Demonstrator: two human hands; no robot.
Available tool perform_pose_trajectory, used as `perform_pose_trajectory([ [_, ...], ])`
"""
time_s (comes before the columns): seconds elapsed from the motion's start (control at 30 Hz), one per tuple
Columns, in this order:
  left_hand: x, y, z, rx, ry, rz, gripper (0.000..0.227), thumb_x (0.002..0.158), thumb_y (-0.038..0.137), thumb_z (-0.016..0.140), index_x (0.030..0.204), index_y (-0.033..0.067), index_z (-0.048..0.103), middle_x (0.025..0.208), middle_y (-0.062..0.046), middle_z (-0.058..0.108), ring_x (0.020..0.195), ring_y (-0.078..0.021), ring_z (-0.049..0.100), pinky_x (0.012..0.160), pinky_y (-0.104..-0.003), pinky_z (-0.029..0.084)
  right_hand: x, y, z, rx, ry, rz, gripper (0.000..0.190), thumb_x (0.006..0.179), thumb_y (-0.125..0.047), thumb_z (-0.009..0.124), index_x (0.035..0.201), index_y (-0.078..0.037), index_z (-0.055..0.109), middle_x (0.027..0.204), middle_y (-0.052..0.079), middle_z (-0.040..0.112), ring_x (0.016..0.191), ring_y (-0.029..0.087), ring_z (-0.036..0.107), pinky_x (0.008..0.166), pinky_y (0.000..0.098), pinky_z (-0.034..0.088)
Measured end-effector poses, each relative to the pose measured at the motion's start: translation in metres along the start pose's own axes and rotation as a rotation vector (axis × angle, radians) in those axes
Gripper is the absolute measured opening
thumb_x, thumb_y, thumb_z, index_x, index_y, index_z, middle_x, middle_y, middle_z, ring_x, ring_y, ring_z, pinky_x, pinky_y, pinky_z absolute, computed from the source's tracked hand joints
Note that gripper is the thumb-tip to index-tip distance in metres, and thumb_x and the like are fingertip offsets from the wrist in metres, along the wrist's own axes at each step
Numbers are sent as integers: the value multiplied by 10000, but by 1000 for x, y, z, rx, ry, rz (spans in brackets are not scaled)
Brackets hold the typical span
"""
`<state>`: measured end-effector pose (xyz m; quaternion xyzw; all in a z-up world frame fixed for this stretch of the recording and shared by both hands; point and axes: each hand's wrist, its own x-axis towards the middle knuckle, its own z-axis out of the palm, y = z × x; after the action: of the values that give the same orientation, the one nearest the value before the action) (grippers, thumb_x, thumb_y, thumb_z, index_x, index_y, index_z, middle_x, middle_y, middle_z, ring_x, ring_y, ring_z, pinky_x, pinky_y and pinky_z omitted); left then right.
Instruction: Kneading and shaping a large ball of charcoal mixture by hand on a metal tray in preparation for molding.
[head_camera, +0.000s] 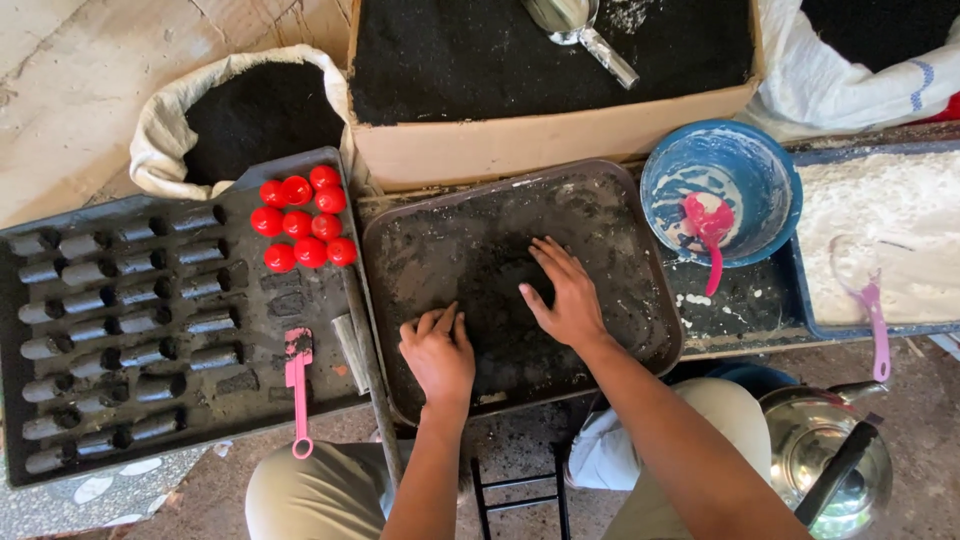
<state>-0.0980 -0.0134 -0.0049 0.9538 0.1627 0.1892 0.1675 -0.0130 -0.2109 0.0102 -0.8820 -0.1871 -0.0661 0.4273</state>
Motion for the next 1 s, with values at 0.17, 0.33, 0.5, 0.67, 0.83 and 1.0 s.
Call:
perform_pose_trajectory([
  [0.17,8,7,6,-358,30,-55,119,921,224,759,994,167,833,856,-16,751,867,-267,674,742,-351,553,-2,1,0,5,8,9,533,998,-328,656,1411,6,611,1447,237,589,1401,455,490,1095,667,402],
  [0.33,24,26,0,-536,-53,-55,67,881,189,812,917,140,841,793,-21,758,827,-242,691,737,-310,550,-2,2,1,21,10,14,526,1010,-346,634,1404,2,615,1440,241,591,1400,465,485,1088,680,403],
  [0.5,37,29,-12,-600,-85,-111,209,692,234,964,862,194,850,790,26,768,814,-184,704,732,-298,568,-2,-2,-2,48,6,1,505,1038,-341,594,1404,8,610,1439,254,585,1398,480,478,1088,686,402],
  [0.67,36,27,-24,-656,-187,62,325,1000,217,633,1264,29,665,1265,-191,646,1252,-425,530,1075,-548,404,-5,11,-3,105,-94,12,740,1005,-561,557,1524,-38,485,1550,240,469,1472,479,364,1133,709,301],
  [0.83,51,34,-18,-614,-404,222,621,1092,390,391,1548,-29,342,1607,-291,300,1500,-513,171,1226,-617,131,-1,-2,-40,65,-353,-97,1387,614,-723,871,1632,-41,221,1664,314,213,1514,559,172,1161,739,211],
  [1.0,62,42,9,-526,-487,340,772,1057,558,332,1577,-12,305,1633,-243,299,1525,-430,222,1249,-541,166,-12,-8,-30,-168,-481,-158,1587,450,-780,924,1612,-6,169,1660,376,4,1489,649,26,1115,776,238],
])
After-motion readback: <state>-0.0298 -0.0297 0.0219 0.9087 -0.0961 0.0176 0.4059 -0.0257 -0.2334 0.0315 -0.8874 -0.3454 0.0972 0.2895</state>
